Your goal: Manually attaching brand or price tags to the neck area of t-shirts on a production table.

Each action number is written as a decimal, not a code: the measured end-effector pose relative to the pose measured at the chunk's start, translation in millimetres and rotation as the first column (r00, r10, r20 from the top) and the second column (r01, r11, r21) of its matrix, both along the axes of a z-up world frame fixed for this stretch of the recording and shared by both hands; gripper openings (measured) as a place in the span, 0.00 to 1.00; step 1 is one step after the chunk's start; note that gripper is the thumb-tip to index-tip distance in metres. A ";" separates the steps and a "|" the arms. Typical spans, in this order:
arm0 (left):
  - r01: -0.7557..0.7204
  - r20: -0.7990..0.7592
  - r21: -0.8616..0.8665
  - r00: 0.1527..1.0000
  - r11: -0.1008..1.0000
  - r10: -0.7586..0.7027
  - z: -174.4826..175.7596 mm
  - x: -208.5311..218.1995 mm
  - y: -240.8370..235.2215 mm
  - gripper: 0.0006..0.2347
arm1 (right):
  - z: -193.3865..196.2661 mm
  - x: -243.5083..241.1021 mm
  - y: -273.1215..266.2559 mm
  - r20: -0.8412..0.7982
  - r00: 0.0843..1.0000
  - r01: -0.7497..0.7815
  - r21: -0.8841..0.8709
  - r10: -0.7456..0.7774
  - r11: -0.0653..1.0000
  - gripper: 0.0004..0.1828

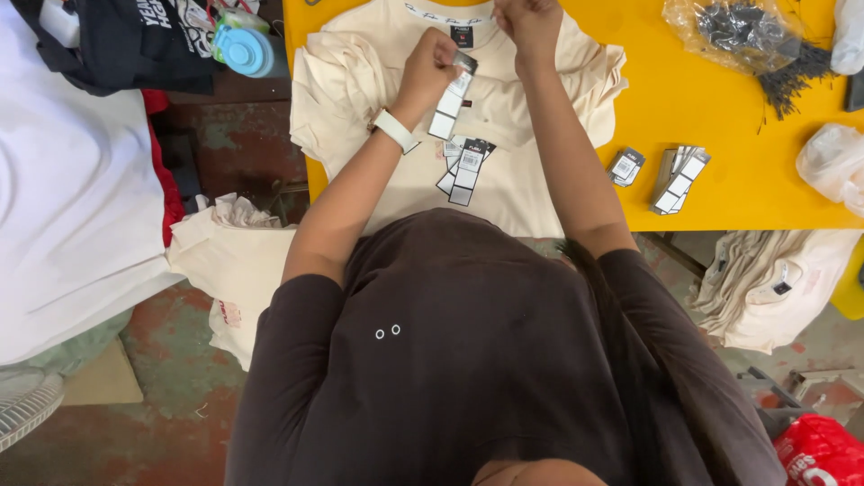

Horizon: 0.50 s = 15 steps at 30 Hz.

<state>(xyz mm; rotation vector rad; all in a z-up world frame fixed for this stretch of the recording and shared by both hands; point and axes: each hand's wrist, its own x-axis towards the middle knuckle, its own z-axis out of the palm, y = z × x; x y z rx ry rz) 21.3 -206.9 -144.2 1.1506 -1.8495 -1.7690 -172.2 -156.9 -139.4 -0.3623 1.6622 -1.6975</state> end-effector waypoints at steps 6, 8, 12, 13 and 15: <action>0.135 0.245 -0.463 0.969 0.876 -0.020 -2.0 -2.9 0.0 0.13 | -38.7 -1.9 23.3 -0.236 0.924 -0.215 0.331 0.301 0.919 0.14; 0.237 0.277 -0.667 0.959 0.707 -0.061 -6.0 -11.7 -7.8 0.12 | -16.4 9.6 25.9 -0.232 0.931 -0.193 0.344 0.282 0.919 0.12; 0.392 0.402 -0.902 0.916 0.181 0.020 -26.2 -27.5 -17.3 0.07 | -44.8 8.3 34.9 -0.222 0.946 -0.190 0.220 0.239 0.957 0.26; 0.391 0.400 -0.903 0.916 0.180 0.017 -28.7 -29.5 -18.1 0.07 | -43.7 10.5 38.6 -0.223 0.946 -0.186 0.220 0.235 0.957 0.26; 0.389 0.395 -0.915 0.918 0.103 0.045 -33.9 -32.1 -19.0 0.06 | -42.1 16.7 46.9 -0.195 0.955 -0.190 0.181 0.224 0.965 0.32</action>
